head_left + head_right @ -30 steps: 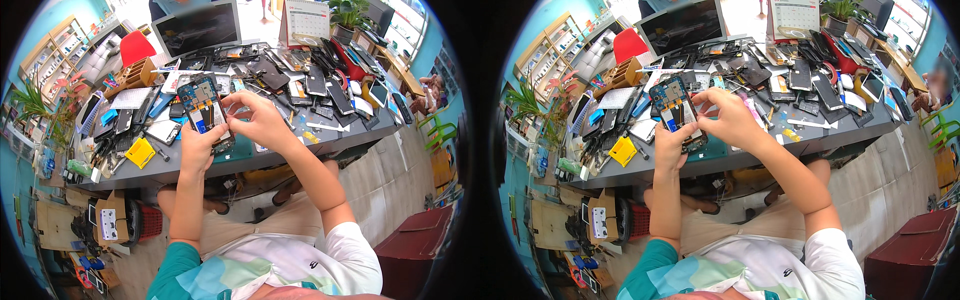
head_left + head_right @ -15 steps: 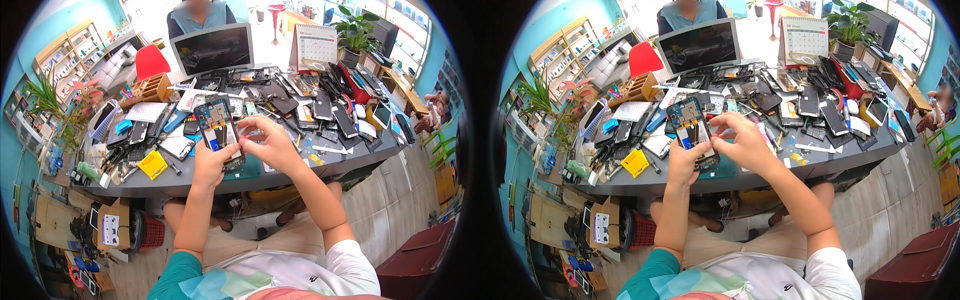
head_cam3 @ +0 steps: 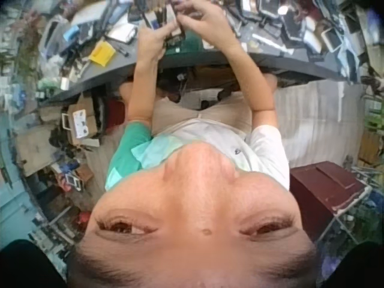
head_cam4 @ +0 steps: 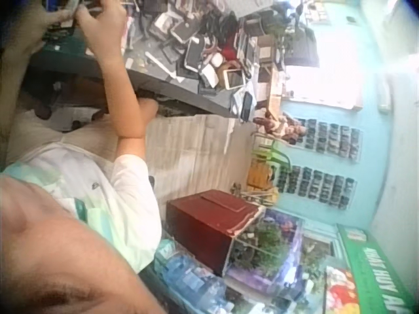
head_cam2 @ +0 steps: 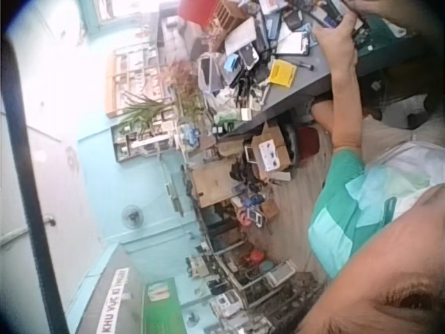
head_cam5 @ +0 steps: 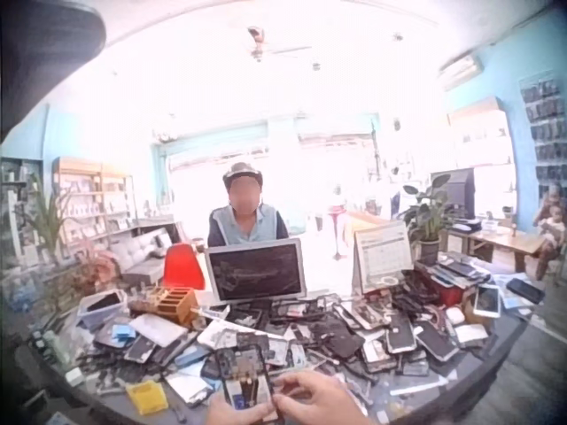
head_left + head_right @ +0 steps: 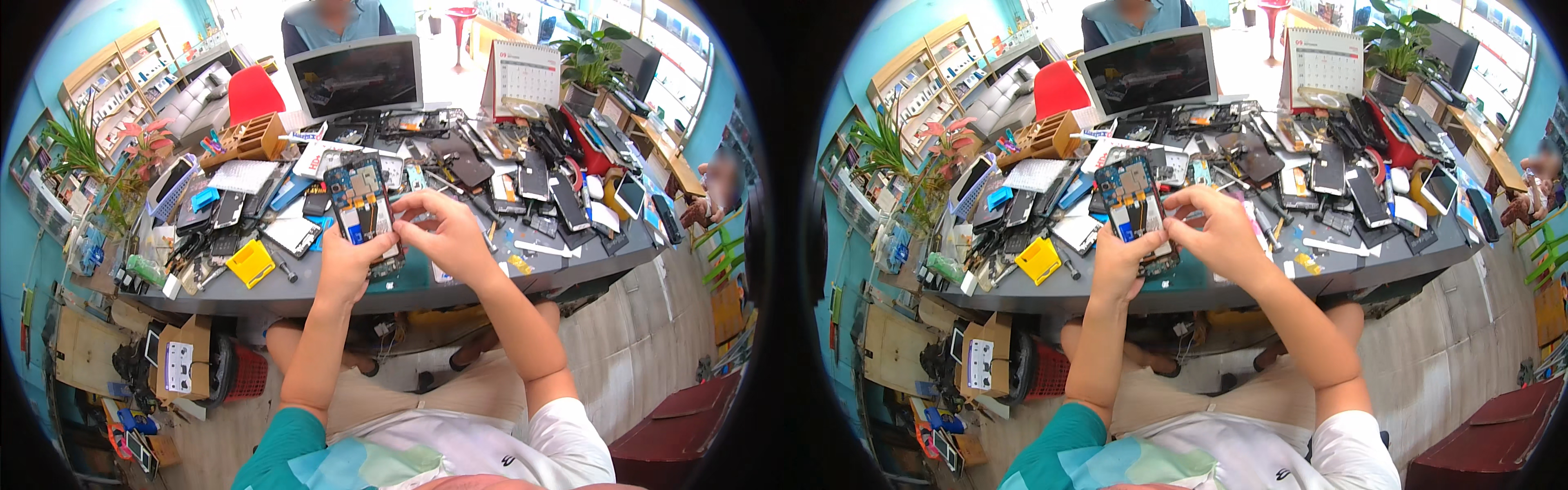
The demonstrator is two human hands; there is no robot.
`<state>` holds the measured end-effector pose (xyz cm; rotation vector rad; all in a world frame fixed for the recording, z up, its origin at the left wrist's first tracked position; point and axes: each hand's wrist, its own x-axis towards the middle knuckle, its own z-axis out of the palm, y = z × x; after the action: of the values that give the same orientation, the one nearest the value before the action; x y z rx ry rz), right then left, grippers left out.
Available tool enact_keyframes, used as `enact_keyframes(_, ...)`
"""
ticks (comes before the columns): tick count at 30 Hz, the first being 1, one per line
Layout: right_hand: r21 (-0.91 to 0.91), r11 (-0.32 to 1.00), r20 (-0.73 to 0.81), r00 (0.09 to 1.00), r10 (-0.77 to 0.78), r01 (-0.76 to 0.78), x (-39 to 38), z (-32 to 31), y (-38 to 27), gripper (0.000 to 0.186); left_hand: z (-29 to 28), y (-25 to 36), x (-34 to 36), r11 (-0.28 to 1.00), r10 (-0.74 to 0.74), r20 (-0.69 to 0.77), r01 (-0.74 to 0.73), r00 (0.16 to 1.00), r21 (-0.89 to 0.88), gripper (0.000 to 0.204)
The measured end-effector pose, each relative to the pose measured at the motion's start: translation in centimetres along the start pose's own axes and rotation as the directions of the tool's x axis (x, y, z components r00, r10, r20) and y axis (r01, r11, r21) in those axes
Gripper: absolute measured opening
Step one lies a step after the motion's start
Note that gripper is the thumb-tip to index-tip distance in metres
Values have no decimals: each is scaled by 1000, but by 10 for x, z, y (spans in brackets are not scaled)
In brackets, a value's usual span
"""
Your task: The person disassembles a smartphone, removes the back cover and internal components, and then reassembles the device by reconnecting cables and replacing the back cover. The task is performed by hand on a cluttered workbench.
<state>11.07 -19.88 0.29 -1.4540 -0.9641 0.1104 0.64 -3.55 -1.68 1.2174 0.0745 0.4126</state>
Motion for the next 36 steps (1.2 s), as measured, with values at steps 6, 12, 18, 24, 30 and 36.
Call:
enact_keyframes(6, -1, 1000, -18, 1000, 12, -12, -5, 5, 3, 25, -2, -4, -6, 1000, 7, 5, -7, 1000, -28, 37)
enact_keyframes(12, 47, 998, -22, 999, 43, -42, -5, 5, 4, 25, -6, -8, -1, 999, 46, 21, -46, 999, -9, 36)
enact_keyframes(18, -63, 997, 4, 999, 38, -38, -5, 2, 2, 24, -5, -8, -1, 998, 59, 19, -60, 998, 20, 35)
enact_keyframes(24, -20, 999, -9, 999, 37, -37, -6, 4, 8, 25, -9, -12, -2, 999, 51, 27, -51, 998, 0, 35)
enact_keyframes(30, 11, 998, -24, 998, 55, -55, -4, 5, 6, 27, -6, -12, 0, 996, 85, 32, -86, 996, 8, 36)
enact_keyframes(36, 24, 989, 18, 989, 145, -145, -1, 1, -2, 27, -8, -12, 2, 996, 79, 30, -80, 996, 31, 38)
